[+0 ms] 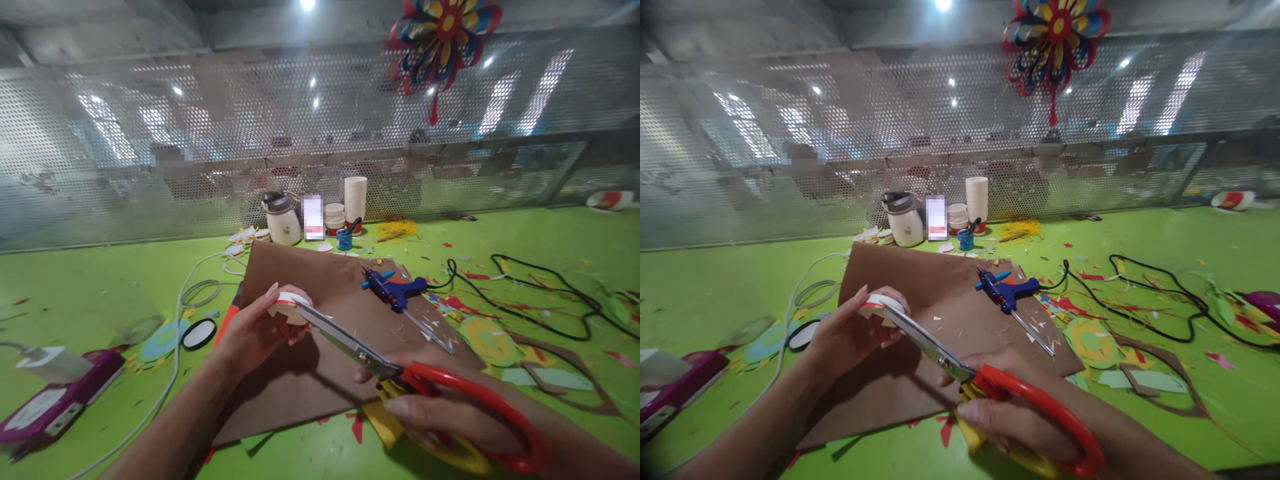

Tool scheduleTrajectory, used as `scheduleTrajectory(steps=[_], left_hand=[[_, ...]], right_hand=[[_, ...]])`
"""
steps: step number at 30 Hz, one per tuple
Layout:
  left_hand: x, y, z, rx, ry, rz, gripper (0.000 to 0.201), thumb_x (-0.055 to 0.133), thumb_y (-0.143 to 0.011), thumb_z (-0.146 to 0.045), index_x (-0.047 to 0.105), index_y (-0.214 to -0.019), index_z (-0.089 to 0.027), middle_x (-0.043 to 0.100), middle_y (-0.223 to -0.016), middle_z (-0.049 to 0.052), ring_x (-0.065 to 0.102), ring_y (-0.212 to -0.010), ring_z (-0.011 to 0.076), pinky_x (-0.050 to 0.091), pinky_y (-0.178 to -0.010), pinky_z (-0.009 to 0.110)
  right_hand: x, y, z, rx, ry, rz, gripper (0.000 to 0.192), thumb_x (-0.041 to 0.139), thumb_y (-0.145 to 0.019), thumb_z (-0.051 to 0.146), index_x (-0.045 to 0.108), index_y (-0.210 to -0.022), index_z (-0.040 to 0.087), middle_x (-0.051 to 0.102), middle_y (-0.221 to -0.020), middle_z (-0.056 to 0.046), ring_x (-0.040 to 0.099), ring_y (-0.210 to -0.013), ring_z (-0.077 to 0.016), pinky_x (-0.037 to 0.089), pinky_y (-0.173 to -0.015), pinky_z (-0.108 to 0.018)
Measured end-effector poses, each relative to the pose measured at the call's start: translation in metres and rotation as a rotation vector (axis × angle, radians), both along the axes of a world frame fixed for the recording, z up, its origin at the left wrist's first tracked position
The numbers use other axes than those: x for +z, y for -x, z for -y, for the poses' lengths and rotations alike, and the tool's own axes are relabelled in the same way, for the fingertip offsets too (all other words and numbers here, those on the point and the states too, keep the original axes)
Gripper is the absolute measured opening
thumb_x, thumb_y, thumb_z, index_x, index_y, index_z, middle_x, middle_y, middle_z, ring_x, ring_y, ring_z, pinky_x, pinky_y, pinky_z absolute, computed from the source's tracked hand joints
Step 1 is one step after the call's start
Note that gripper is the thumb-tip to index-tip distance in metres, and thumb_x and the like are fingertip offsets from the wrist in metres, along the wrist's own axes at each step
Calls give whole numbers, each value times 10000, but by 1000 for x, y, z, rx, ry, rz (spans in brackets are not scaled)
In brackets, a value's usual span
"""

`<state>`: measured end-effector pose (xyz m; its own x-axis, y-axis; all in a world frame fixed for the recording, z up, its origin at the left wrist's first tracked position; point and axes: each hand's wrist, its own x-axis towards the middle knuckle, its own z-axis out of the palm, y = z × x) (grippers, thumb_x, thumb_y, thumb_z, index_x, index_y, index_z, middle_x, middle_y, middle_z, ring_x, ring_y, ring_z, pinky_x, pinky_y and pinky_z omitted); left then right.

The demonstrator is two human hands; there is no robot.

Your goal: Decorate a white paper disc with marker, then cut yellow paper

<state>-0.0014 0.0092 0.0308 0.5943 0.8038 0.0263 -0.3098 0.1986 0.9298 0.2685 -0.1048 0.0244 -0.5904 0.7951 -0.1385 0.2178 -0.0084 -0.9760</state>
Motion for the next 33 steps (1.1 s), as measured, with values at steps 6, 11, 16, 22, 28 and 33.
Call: scheduleTrajectory(steps=[6, 11, 16, 22, 28, 33], left_hand=[[1, -1, 1, -8, 33, 8, 412, 648, -838, -508, 713, -873, -103, 640, -696, 68, 581, -592, 168, 433, -532, 245], [2, -2, 1, 3, 67, 12, 404, 691, -803, -503, 710, -863, -105, 664, -698, 77, 584, -577, 167, 427, -519, 242], [2, 0, 1, -1, 86, 13, 398, 688, -807, -500, 704, -854, -105, 649, -662, 64, 581, -563, 160, 424, -512, 238], [1, -2, 1, 6, 50, 0, 412, 667, -818, -505, 706, -854, -97, 656, -707, 75, 583, -587, 164, 429, -519, 244], [4, -3, 2, 17, 34, -22, 416, 684, -792, -514, 710, -846, -103, 633, -693, 62, 573, -587, 165, 423, -523, 245], [4, -3, 3, 18, 45, -35, 411, 677, -797, -514, 707, -837, -107, 620, -694, 57, 563, -591, 160, 420, -531, 245]], right_hand=[[-2, 1, 2, -53, -57, 63, 390, 531, -960, 504, 670, -875, 150, 473, -637, 37, 441, -560, -92, 366, -506, -211], [10, 4, -1, -4, -170, 104, 340, 510, -982, 433, 667, -876, 151, 471, -679, 30, 470, -595, -97, 399, -523, -201], [9, 1, 1, -2, -125, 98, 332, 534, -966, 445, 665, -872, 155, 469, -672, 32, 457, -595, -97, 398, -537, -206], [13, 3, 0, 11, -153, 113, 346, 512, -968, 432, 589, -774, 157, 477, -662, 29, 444, -578, -91, 356, -505, -197], [16, 13, 3, -115, -98, 86, 318, 539, -920, 442, 505, -731, 188, 455, -602, 47, 409, -529, -88, 319, -480, -198], [18, 14, 6, -117, -98, 88, 324, 522, -923, 446, 495, -723, 193, 403, -548, 70, 352, -483, -79, 274, -459, -205]])
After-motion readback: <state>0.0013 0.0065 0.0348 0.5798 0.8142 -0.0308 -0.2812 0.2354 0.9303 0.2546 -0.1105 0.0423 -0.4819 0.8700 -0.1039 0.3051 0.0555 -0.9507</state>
